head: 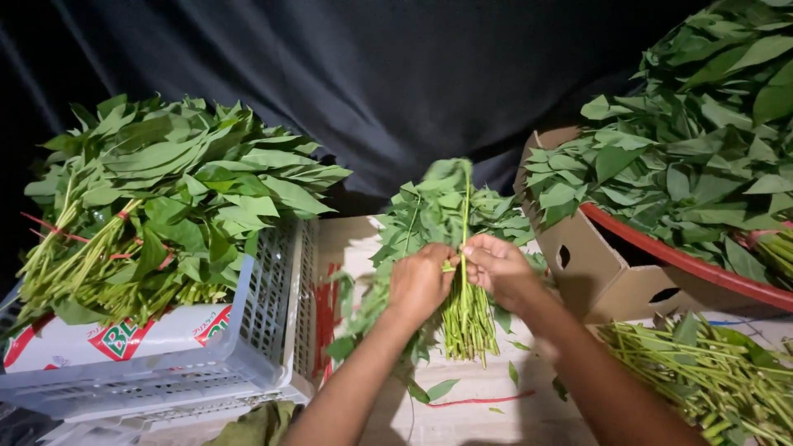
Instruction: Bundling bunches of leafy green vegetables using thin plastic ties.
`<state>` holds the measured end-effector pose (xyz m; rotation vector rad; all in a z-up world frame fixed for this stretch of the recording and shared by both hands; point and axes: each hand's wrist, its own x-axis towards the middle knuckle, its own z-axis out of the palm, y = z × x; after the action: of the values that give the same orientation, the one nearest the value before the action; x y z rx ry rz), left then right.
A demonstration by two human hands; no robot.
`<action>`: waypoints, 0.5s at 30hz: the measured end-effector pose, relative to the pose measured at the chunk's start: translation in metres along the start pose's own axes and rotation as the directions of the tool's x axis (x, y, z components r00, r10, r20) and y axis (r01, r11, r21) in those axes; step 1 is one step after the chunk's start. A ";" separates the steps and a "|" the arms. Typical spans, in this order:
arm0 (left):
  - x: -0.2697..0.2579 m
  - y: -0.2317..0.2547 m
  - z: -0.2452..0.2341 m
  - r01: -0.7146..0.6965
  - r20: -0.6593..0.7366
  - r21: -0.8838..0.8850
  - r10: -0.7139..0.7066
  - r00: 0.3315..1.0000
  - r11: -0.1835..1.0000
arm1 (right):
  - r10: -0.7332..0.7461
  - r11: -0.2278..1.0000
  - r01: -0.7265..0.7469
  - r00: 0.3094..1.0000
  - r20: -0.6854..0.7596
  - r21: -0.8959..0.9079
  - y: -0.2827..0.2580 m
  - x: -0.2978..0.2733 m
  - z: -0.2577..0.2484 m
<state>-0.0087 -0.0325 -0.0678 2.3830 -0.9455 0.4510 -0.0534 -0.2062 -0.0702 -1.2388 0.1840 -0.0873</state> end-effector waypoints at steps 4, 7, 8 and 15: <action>-0.001 0.020 -0.017 0.327 0.088 -0.343 -0.317 0.944 0.880 | -0.120 0.993 0.120 0.993 -0.017 -0.010 0.000 -0.006 0.011; -0.008 0.028 -0.005 0.474 0.234 -0.482 -0.413 0.880 0.737 | -0.148 0.989 0.148 0.988 -0.051 0.000 -0.004 -0.010 0.014; -0.008 0.029 -0.007 0.474 0.233 -0.481 -0.414 0.880 0.737 | -0.148 0.989 0.148 0.988 -0.050 0.001 -0.005 -0.008 0.014; 0.006 0.006 -0.010 0.379 0.161 -0.528 -0.348 0.924 0.760 | -0.074 0.996 0.075 0.997 0.021 -0.047 -0.015 -0.006 -0.002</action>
<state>-0.0098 -0.0334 -0.0550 1.9692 -0.5080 -0.0454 -0.0593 -0.2117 -0.0565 -1.2933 0.1240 -0.1365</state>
